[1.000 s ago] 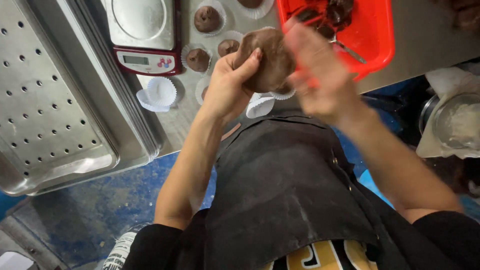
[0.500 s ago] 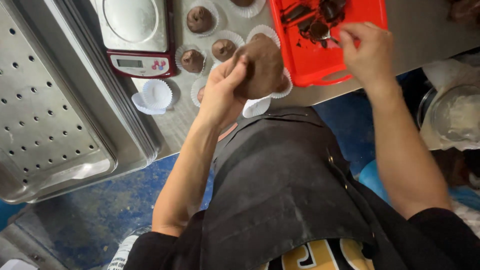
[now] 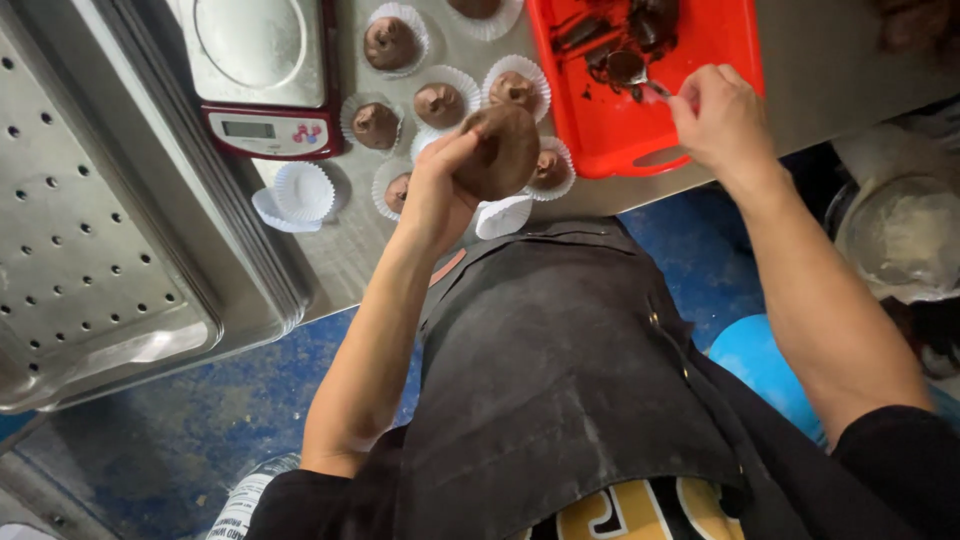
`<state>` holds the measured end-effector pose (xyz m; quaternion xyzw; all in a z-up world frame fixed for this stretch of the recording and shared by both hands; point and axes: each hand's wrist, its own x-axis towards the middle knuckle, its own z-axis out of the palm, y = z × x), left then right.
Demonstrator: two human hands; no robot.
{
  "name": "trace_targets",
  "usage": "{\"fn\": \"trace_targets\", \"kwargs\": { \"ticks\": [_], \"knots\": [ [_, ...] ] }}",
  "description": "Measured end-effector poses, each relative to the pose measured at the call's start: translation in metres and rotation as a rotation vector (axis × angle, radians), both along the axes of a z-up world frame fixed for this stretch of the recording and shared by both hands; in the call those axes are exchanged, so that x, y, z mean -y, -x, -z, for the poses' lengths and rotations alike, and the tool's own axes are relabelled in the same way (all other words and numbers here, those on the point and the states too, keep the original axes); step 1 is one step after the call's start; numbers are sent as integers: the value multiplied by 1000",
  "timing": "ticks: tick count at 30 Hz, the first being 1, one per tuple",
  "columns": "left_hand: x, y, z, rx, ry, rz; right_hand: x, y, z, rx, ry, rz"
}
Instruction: The recorder prepares filled chocolates by rolling dough, making a cavity, adding chocolate filling with a spoon, and closing the dough back into a ball.
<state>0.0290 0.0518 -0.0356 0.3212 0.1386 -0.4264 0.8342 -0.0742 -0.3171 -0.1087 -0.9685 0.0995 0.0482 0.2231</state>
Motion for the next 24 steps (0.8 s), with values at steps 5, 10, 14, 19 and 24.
{"fn": "trace_targets", "kwargs": {
  "ticks": [5,10,14,19,24],
  "knots": [
    [19,8,32,48,-79,23,-12,-1,0,55,60,-28],
    [47,6,38,130,-205,172,-9,4,-26,-64,-26,-55],
    [61,-1,57,91,-215,201,-11,-1,-59,-156,79,-23],
    [84,-5,70,111,-244,258,0,-3,-46,66,339,-125],
    [96,-3,84,94,-205,269,3,5,-10,119,323,-151]
  ]
}}
